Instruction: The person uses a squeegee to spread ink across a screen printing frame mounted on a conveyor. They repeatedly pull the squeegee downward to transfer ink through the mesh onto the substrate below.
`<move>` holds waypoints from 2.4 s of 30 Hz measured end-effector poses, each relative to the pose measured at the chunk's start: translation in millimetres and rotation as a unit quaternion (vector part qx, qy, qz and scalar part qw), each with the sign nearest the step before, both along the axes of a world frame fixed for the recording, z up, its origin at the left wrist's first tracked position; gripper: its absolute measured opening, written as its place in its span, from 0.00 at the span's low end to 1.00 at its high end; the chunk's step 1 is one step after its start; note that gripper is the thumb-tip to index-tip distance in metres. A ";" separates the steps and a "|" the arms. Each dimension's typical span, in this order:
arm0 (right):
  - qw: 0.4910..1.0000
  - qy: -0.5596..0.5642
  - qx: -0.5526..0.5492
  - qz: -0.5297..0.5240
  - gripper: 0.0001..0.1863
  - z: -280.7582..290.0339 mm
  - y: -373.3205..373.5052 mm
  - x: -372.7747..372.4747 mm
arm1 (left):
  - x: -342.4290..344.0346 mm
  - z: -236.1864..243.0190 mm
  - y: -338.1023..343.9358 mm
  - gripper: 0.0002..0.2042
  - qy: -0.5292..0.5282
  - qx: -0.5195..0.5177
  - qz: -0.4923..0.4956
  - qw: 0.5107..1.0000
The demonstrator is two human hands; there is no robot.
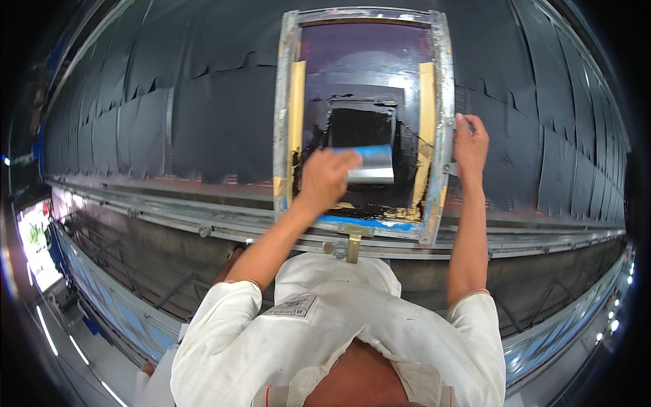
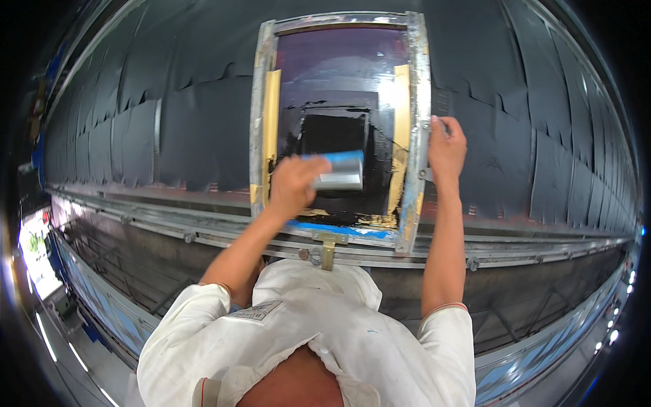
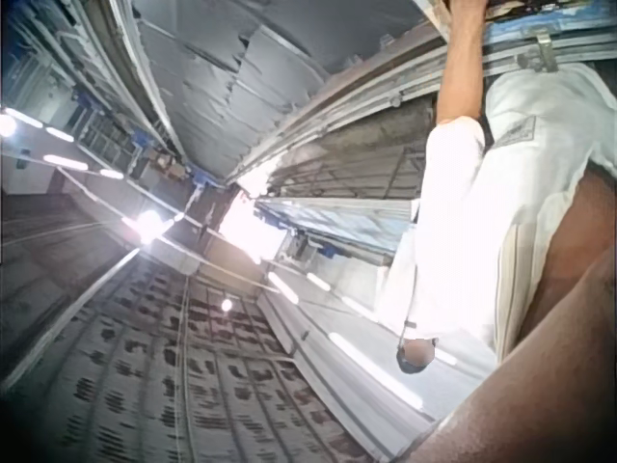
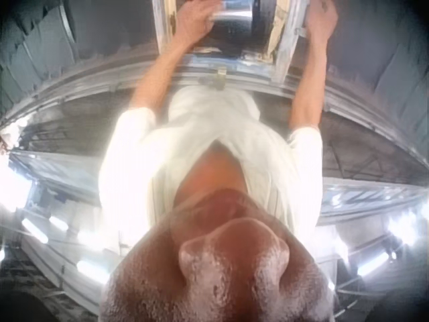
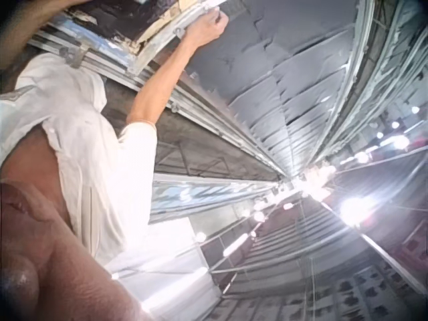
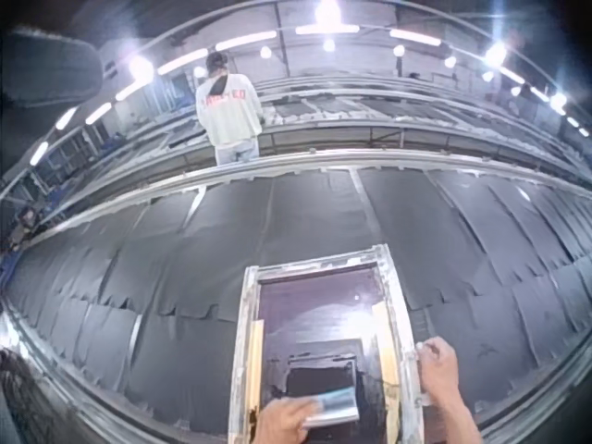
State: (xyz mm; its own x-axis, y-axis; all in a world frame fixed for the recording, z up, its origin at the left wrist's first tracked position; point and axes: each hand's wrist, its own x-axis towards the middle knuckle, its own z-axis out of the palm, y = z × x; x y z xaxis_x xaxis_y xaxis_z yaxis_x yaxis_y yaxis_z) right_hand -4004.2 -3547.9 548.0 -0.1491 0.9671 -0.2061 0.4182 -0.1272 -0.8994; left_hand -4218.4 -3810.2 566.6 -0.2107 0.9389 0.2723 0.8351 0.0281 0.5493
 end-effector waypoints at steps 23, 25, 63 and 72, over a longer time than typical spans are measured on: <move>0.997 0.070 -0.008 -0.013 0.13 5.4 -8.0 11.2 | 50.4 51.1 -78.5 0.20 0.070 -0.039 -0.050 0.995; 0.999 0.050 -0.002 -0.016 0.13 3.3 -4.9 9.7 | 43.1 50.3 -62.1 0.19 0.048 -0.048 -0.036 0.997; 0.801 -0.232 0.237 0.498 0.11 80.2 -48.2 -100.9 | -67.7 61.6 85.5 0.04 -0.006 -0.159 -0.048 0.986; 0.812 -0.226 0.152 0.517 0.13 71.8 27.3 -148.3 | -108.9 62.0 160.7 0.09 0.000 -0.242 -0.032 0.970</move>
